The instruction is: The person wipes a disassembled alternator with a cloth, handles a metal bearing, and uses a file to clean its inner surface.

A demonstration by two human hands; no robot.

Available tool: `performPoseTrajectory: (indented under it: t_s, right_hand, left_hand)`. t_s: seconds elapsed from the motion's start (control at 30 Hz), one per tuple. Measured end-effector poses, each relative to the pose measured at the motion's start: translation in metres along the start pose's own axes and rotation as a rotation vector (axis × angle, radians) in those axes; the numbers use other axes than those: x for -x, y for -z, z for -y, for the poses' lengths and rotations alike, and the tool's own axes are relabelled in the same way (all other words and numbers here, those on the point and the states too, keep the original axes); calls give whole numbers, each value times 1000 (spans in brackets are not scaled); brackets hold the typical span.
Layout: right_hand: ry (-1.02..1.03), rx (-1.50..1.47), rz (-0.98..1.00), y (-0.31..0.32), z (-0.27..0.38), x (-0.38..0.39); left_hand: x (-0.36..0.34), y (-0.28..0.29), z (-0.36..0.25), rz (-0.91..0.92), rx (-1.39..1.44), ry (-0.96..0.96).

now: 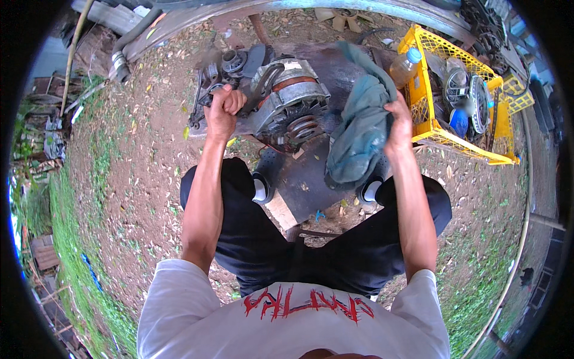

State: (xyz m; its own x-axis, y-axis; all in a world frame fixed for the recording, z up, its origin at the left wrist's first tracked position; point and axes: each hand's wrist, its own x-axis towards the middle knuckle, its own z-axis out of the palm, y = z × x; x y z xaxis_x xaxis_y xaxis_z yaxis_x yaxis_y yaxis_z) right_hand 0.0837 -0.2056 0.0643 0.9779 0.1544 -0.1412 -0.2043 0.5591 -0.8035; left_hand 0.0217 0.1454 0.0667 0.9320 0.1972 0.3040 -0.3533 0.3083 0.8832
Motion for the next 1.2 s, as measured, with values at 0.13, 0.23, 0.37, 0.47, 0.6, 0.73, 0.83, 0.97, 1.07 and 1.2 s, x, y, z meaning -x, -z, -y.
performPoseTrajectory:
  t_s: [0.13, 0.23, 0.37, 0.47, 0.6, 0.73, 0.83, 0.97, 1.07, 1.2]
  right_hand:
    - [-100, -155, 42, -38, -35, -15]
    - [-92, 50, -35, -62, -53, -18]
    - [81, 797, 87, -59, -67, -16]
    - [56, 827, 162, -42, -78, -22]
    - [101, 684, 232, -63, -66, 5]
    - [157, 762, 245, -62, -60, 22]
    - [210, 810, 189, -56, -61, 43]
    - [139, 724, 215, -50, -51, 55]
    - [61, 671, 71, -39, -30, 43]
    - [115, 486, 61, -40, 14, 20]
  left_hand:
    - [17, 16, 12, -235, 36, 15]
    - [20, 13, 21, -412, 75, -33]
    - [18, -21, 22, -845, 49, -72]
    - [11, -40, 26, -1166, -50, 36]
    - [15, -29, 35, -1243, 69, 182]
    - [3, -18, 43, -1074, 141, 180]
    - [-21, -14, 45, -825, 121, 202]
    - [-52, -9, 54, -543, 116, 299]
    - [-62, -7, 60, -577, -67, 343]
    - [-56, -12, 52, -614, 8, 401]
